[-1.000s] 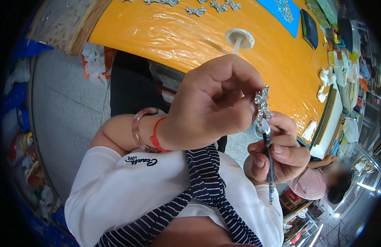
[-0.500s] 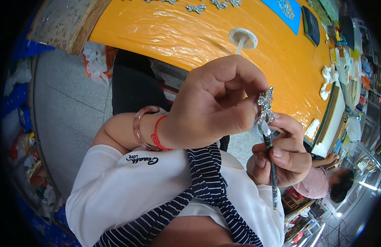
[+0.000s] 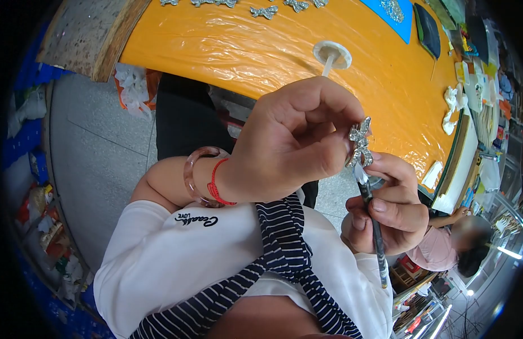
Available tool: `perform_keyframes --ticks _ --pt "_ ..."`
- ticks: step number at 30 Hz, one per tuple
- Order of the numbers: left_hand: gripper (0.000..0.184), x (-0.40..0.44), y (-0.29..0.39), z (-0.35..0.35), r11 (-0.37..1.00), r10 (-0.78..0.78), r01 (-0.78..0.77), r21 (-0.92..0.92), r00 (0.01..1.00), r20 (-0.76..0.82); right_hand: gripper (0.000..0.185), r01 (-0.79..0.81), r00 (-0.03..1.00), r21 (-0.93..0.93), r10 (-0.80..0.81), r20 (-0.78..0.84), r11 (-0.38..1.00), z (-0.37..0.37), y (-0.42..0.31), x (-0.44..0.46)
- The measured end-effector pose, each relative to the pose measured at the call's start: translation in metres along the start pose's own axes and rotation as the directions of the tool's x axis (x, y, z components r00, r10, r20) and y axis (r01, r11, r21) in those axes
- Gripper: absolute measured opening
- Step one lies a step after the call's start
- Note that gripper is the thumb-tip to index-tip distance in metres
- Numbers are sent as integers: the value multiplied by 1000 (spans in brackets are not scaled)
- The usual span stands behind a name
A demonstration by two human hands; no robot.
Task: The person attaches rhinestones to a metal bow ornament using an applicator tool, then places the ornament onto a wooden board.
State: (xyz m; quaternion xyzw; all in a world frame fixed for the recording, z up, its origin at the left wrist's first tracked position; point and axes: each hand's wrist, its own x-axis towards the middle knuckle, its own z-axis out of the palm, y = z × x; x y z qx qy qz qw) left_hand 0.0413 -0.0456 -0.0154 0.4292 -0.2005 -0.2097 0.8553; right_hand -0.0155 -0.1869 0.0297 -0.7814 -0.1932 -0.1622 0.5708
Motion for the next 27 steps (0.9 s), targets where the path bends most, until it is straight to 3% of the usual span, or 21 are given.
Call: perform_keyframes --ticks 4,7,8,10,11,12,13,14,17,19,23,25,27 --pt "13 3 -1 1 999 -3 5 40 999 -49 19 -32 999 110 37 -39 993 -3 4 0" --pt "15 8 -3 0 999 16 -13 36 996 -93 15 -82 991 122 94 -99 989 -12 10 1" --pt "17 10 -3 2 999 7 -2 34 988 -156 17 -81 995 51 84 -62 995 -23 19 1" --pt "18 10 -12 -9 997 17 -22 -76 998 -68 22 -150 969 -32 140 -205 988 -31 38 19" --pt "20 12 -15 -14 983 33 -32 -181 999 2 21 -65 997 -236 71 17 970 -53 57 30" --pt "19 14 -15 -15 982 18 -19 -187 1000 -5 21 -140 988 -307 110 -110 941 -61 75 35" --pt "19 18 -17 -18 981 19 -18 -192 1000 3 21 -180 983 -463 139 -121 868 -70 87 49" --pt "19 20 -20 -21 983 45 -39 -179 998 31 21 -217 976 -501 168 -141 838 -80 102 59" --pt "21 29 -27 -24 987 45 -41 -158 999 22 17 -269 963 -538 224 -149 799 -105 148 81" --pt "22 34 -34 -34 999 30 -25 -29 988 153 12 -180 983 -613 117 -142 769 -114 177 88" --pt "23 50 -36 -46 997 72 -78 20 970 230 9 -207 978 -676 147 -146 707 -116 194 92" --pt "24 53 -36 -48 999 15 -6 -42 980 198 9 -193 981 -668 133 -140 719 -117 201 92" --pt "25 57 -37 -52 1000 8 -10 4 944 331 11 -150 988 -649 86 -129 745 -118 206 91"
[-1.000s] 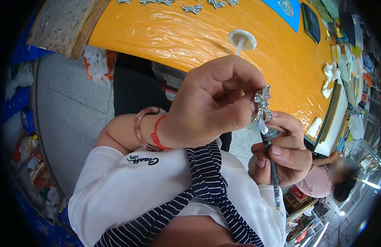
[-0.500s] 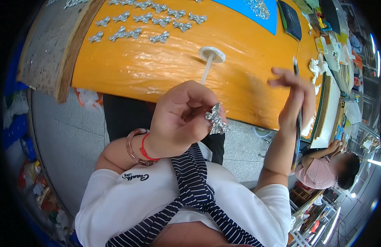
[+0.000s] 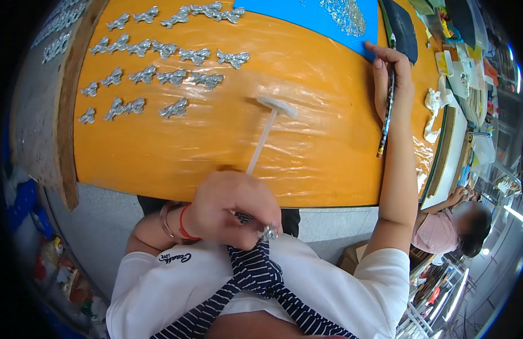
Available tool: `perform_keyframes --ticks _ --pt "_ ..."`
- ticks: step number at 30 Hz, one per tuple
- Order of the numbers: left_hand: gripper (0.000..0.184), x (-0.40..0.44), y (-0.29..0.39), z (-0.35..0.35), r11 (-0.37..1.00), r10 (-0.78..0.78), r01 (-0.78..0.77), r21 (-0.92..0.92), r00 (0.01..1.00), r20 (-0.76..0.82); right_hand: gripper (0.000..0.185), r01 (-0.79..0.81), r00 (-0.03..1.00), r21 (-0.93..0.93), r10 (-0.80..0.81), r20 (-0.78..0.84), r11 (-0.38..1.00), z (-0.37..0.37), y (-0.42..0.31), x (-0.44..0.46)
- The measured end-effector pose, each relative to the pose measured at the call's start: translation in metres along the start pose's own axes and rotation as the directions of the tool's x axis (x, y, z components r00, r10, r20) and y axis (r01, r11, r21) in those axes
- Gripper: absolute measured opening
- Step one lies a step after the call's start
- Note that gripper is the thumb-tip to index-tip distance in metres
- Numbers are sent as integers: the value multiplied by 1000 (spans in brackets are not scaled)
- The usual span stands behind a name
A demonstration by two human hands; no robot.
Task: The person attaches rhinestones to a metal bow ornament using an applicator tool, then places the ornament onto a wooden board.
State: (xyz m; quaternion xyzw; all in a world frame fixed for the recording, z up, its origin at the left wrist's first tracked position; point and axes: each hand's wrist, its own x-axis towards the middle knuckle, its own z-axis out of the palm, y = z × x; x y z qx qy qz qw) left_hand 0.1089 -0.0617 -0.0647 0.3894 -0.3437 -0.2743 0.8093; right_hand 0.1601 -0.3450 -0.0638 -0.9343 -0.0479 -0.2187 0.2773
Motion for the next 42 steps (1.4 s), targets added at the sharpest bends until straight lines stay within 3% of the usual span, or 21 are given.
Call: perform_keyframes --ticks 2,4,7,9,13,16,19,21,25,27,31,34,36,39,40,42 --pt "26 0 -1 0 1000 -7 7 -11 1000 -20 11 18 1000 -11 -18 7 1000 0 -2 1" --pt "26 0 -1 -4 998 -37 39 -46 998 54 11 40 999 -23 -39 14 999 -3 -3 2" --pt "26 0 -4 -7 995 -20 26 -99 998 64 10 154 986 -23 -152 68 988 -9 -1 0" --pt "25 0 -5 -8 994 0 10 -110 996 93 10 5 999 211 -15 47 978 -11 -1 -5" --pt "21 0 -5 -8 987 7 4 -160 998 66 13 -20 999 240 13 32 971 -9 -12 -6" --pt "20 0 -7 -9 982 25 -12 -191 998 63 18 56 991 163 -75 109 985 -12 -17 -5" --pt "19 -1 -7 -9 976 29 -17 -216 998 53 23 11 988 98 -26 150 995 -16 -19 -8" --pt "19 -2 -7 -8 976 27 -18 -219 999 39 23 -106 963 119 72 259 987 -20 -18 -10" --pt "21 -2 -8 -9 976 50 -39 -215 998 45 21 -32 987 269 -11 158 962 -11 -14 -10" --pt "21 -2 -9 -9 974 61 -46 -220 996 63 22 -145 976 310 85 198 939 -13 -14 -12" --pt "20 -3 -9 -8 970 76 -63 -234 996 50 21 -127 991 430 101 82 894 -6 -22 -7" --pt "20 -2 -10 -9 967 84 -68 -247 995 55 21 -129 986 322 88 139 938 -12 -17 -8" --pt "20 -2 -10 -9 965 91 -71 -252 994 65 22 -140 958 223 75 278 965 -17 -14 -10" --pt "20 -2 -11 -8 956 97 -79 -281 994 52 22 -93 932 276 -13 361 957 -20 -11 -10" --pt "20 -2 -11 -7 957 101 -85 -278 994 43 22 -93 932 276 -13 362 957 -16 -12 -10" --pt "20 -2 -11 -7 957 105 -91 -274 994 34 20 -91 985 450 13 174 888 -4 -14 -9"
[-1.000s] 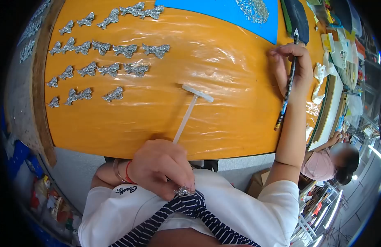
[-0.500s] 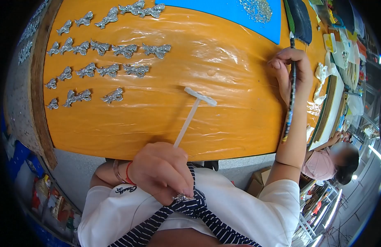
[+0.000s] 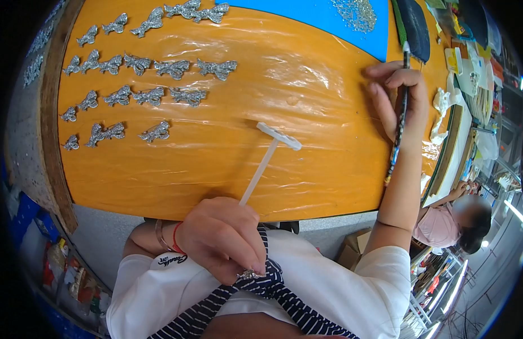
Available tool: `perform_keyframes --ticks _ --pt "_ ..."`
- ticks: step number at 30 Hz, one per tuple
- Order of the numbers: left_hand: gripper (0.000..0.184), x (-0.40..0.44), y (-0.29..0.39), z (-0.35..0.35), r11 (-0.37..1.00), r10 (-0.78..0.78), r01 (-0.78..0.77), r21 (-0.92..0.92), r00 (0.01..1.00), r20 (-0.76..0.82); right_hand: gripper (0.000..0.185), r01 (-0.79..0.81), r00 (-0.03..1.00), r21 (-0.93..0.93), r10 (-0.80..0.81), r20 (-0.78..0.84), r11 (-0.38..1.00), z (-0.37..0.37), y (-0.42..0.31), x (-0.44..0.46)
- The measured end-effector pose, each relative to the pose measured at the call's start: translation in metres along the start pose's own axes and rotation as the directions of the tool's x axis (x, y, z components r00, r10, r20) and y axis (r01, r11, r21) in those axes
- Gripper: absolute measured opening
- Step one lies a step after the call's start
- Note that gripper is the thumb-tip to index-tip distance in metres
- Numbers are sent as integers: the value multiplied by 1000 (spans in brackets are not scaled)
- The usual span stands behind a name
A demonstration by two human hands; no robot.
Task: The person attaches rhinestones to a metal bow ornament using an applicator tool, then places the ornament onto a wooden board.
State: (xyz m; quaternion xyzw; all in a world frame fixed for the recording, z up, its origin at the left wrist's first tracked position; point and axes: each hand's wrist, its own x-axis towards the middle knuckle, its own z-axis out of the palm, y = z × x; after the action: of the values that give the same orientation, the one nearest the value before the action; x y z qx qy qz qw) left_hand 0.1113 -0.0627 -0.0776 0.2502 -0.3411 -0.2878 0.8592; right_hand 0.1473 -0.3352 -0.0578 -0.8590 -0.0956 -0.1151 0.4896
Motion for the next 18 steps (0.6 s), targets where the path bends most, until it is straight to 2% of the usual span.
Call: perform_keyframes --ticks 1,3,7,9,10,11,13,16,18 --pt "20 0 0 0 1000 -1 1 -3 1000 4 20 0 1000 0 0 0 1000 0 1 2" --pt "21 0 0 0 1000 -2 2 -7 1000 8 19 20 999 -118 -25 -35 993 -1 2 6" --pt "21 0 -1 0 1000 3 -3 -5 1000 8 19 29 1000 -137 -28 11 990 -1 7 5" --pt "20 0 0 0 1000 0 0 0 1000 6 17 164 985 -276 -145 89 947 -1 7 7" --pt "20 0 0 0 1000 -6 6 1 1000 8 17 164 985 -276 -145 89 947 -2 6 7" --pt "20 0 0 0 1000 -12 12 1 1000 11 15 136 986 -109 -124 114 985 -5 3 5" --pt "20 0 1 0 1000 -18 18 6 1000 13 17 60 977 208 -99 187 976 -16 1 0" --pt "19 0 1 1 1000 -22 22 20 1000 5 20 1 966 277 -72 247 961 -20 -8 -2" --pt "19 0 1 1 999 -22 22 27 1000 -3 18 9 965 243 -73 253 970 -17 -5 -6"
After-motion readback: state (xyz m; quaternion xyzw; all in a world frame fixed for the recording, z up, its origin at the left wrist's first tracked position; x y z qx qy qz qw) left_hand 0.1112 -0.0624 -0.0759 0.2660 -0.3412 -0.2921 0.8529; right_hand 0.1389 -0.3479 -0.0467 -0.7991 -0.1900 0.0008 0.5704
